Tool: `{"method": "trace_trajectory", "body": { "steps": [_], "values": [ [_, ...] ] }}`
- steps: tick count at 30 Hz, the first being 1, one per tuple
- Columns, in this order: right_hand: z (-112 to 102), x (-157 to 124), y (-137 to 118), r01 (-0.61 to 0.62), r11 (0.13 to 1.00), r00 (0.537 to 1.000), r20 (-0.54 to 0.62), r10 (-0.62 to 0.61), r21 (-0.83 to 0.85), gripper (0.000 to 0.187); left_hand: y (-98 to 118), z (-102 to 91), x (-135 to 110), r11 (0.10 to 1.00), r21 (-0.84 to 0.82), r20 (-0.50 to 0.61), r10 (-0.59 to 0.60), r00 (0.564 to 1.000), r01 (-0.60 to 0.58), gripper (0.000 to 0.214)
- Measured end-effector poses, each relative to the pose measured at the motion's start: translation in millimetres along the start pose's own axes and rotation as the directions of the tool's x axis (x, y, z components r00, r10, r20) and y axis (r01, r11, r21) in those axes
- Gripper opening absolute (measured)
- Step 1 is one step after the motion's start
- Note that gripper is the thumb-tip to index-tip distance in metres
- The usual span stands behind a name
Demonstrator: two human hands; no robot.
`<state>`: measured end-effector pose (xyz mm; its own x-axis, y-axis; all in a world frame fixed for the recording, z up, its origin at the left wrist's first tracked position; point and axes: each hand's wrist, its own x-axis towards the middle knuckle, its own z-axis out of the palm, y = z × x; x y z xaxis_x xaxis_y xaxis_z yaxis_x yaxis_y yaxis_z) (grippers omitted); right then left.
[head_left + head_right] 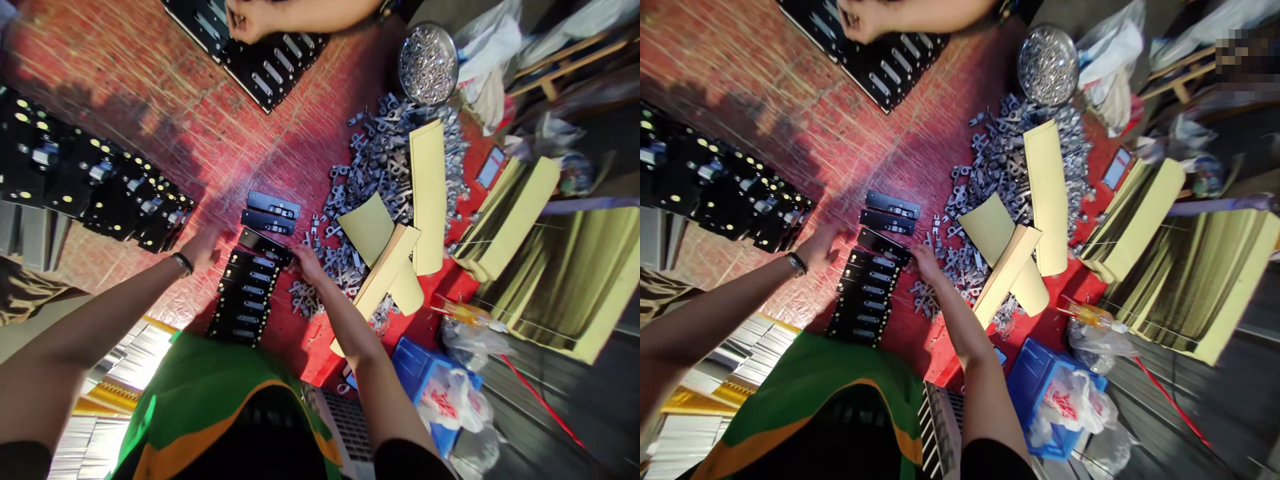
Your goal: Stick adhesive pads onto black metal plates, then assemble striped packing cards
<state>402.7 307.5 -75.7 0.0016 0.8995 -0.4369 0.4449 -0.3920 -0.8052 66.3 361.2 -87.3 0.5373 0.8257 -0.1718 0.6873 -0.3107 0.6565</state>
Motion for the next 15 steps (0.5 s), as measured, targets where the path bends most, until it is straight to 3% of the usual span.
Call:
{"method": "trace_trajectory", "body": {
  "steps": [2,6,8,12,15],
  "values": [
    [5.7,5.5,-10.6,-0.096,0.995,0.994,-0.048,0.095,-0.027,0.037,-1.6,2.5,-16.0,0.982,0.032,0.161,0.180,0.970,-0.188,0.062],
    [9.0,-15.4,-15.8,-0.057,0.936,0.972,-0.232,-0.027,-0.347,0.034,1.4,15.6,-16.8,0.983,0.029,0.201,0.170,0.965,-0.179,0.049],
    [6.2,-41.8,-7.2,0.018,0.880,0.974,-0.192,-0.123,-0.475,0.029,3.2,22.7,-13.2,0.989,-0.006,0.181,0.148,0.972,-0.150,0.042],
    [11.1,-97.3,17.9,0.201,0.808,0.974,0.028,-0.223,-0.554,0.035,3.3,27.8,-9.9,0.993,-0.106,0.127,0.057,0.990,-0.044,0.045],
    [28.7,-116.9,29.7,0.260,0.773,0.965,0.134,-0.224,-0.578,0.040,0.7,21.3,-2.7,0.940,-0.291,0.194,-0.126,0.973,0.180,0.050]
  ]
}}
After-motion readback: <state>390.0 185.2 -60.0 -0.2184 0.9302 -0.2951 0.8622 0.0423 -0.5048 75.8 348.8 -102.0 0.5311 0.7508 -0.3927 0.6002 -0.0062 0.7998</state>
